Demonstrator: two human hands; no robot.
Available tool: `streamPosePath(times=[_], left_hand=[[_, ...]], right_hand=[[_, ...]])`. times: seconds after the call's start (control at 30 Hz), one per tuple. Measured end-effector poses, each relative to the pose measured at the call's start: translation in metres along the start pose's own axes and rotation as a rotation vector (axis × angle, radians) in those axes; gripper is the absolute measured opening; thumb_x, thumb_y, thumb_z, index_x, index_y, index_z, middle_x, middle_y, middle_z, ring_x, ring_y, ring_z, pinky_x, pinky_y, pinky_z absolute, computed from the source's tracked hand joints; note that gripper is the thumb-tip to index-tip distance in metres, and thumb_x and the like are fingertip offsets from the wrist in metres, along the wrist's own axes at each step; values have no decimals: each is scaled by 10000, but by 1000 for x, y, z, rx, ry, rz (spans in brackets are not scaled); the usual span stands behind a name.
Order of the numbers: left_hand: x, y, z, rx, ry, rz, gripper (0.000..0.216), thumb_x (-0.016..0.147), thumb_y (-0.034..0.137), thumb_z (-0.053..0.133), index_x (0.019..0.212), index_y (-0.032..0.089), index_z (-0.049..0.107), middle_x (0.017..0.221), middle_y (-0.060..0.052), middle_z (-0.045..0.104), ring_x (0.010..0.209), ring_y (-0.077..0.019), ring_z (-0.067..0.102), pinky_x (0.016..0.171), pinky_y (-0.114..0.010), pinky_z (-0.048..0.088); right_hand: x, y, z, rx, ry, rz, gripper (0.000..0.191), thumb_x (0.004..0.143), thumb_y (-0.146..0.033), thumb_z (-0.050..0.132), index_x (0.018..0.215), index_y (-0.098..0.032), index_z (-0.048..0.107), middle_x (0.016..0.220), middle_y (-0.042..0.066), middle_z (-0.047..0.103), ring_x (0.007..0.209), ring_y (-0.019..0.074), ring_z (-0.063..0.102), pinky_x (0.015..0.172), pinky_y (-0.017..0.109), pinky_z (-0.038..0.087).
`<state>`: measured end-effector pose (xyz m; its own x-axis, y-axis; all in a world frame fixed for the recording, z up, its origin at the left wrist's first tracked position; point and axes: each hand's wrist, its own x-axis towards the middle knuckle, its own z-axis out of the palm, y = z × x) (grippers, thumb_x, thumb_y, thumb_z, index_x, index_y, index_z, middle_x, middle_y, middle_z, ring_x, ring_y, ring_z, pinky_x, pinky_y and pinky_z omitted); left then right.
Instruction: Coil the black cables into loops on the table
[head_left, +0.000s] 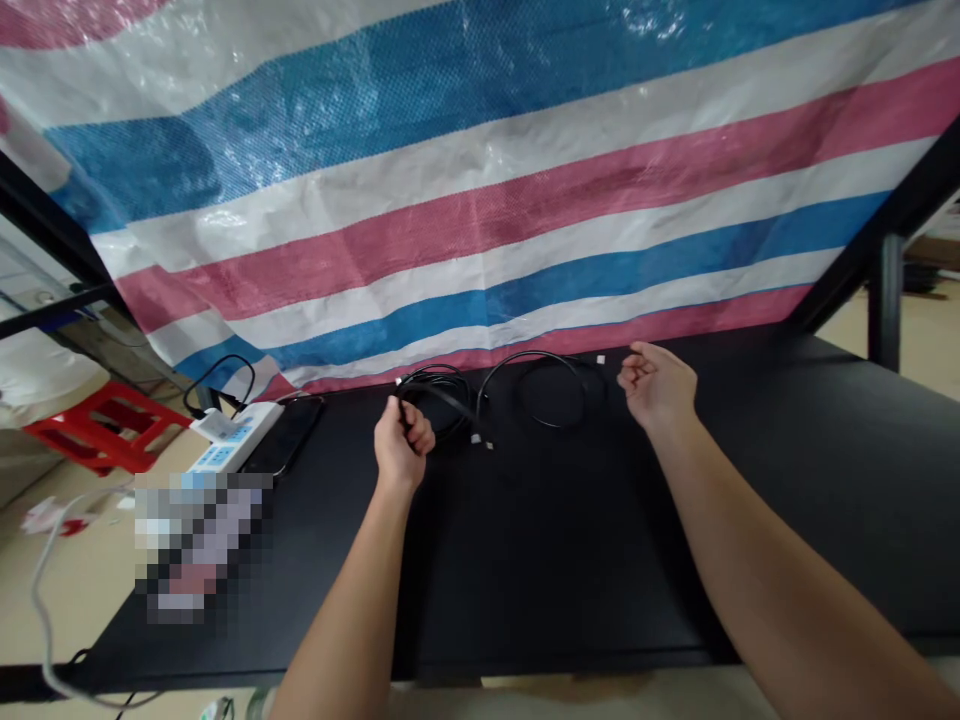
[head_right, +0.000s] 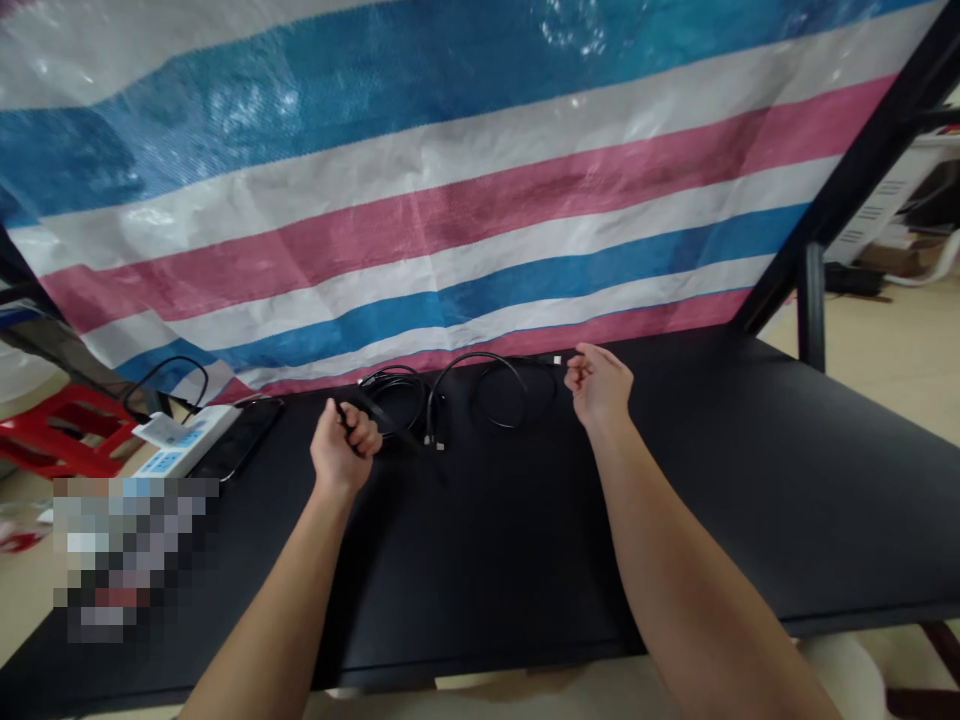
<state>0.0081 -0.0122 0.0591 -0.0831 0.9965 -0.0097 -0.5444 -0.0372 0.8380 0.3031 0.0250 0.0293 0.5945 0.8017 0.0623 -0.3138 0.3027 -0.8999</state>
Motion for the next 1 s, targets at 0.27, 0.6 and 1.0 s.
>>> streamPosePath(times=[0.27,0.6,1.0], left_hand=[[-2,16,-11,-266,22,-119,611,825,694,375,498,206,206,450,90,87,352,-59,106,321,-186,138],[-4,20,-7,-234,-112,-80,460,888,490,479,553,184,404,477,74,190,375,-63,201,342,-172,232],[8,40,-38,-385,81,129,331,891,299,477,586,172,486,484,55,334,409,-67,316,381,-182,290]], right_hand=[[4,28,-8,-893,-83,-516,351,604,-262,667,946,-192,688,1055,122,697,1016,307,602,892,483,473],[-18,45,9,-1349,-505,-560,179,779,-322,596,908,-302,718,930,76,706,920,294,592,783,435,400],[9,0,-8,-26,48,192,285,675,-230,631,594,-244,358,486,-41,504,403,127,445,419,275,380]])
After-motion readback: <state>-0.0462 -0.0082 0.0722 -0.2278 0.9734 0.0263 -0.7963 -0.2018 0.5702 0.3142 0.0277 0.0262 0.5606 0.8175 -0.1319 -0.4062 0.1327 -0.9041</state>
